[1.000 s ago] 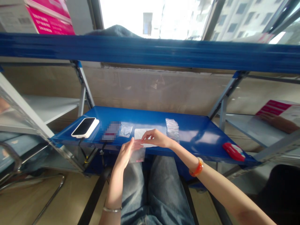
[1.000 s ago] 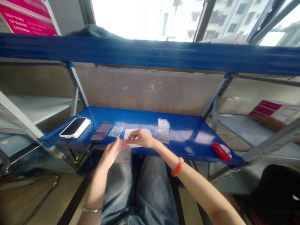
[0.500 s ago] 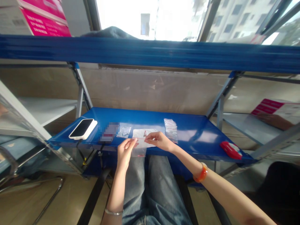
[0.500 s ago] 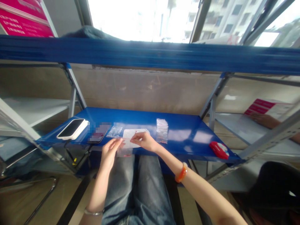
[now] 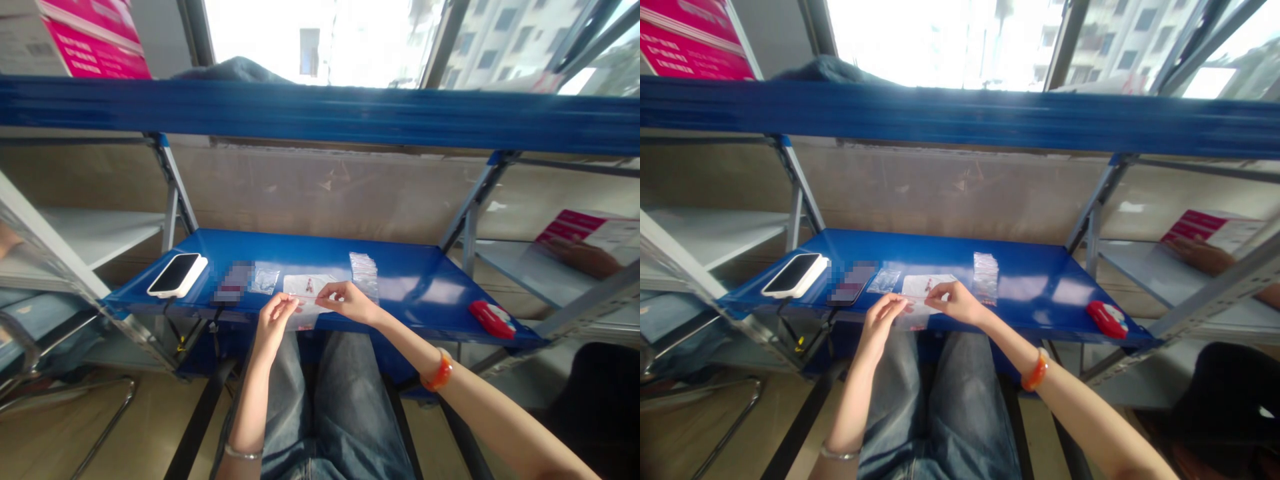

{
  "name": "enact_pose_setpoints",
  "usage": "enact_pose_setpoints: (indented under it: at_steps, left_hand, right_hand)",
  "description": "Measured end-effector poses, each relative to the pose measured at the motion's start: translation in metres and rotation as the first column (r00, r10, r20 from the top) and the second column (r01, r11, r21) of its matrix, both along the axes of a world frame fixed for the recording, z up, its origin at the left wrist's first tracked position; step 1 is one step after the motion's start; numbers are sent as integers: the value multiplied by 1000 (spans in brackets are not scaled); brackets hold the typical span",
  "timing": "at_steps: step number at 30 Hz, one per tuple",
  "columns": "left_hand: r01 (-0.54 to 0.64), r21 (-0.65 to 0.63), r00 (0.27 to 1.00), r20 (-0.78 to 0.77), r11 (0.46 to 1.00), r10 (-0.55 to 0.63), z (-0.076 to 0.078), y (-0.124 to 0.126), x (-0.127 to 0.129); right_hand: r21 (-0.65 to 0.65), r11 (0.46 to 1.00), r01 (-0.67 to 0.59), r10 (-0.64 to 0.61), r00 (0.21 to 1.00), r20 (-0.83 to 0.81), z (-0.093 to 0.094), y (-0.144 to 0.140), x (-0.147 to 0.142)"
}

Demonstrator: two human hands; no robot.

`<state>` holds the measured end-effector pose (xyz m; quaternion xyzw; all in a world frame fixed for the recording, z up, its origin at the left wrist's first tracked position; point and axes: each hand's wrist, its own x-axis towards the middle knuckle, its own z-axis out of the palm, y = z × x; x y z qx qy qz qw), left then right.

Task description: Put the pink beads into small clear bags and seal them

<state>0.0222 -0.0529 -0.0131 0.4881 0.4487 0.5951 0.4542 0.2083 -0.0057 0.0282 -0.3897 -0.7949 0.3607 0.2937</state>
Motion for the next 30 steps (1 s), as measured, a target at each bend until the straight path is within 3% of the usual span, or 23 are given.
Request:
enact_pose_setpoints:
  at_steps: [7,15,23,30]
  left_hand:
    - [52,12,998,-34,999,-52,4,-6,6]
    - [26,27,999,-44,999,-24,5,-7,7]
    - [153,18,970,-192,988,-147,1,-6,11]
    - [217,8,941,-267,976,-207,2,-6,10]
  right_hand:
    - [22,1000,-19,19,1000,-19,-1,-5,0]
    - [59,998,13,-13,1000,-9,-3,-10,-3]
    - [8,989,-146,146,989,-28,-7,-21,-9]
    - [-70,977,-200,194,977,-90,-11,-31,-14]
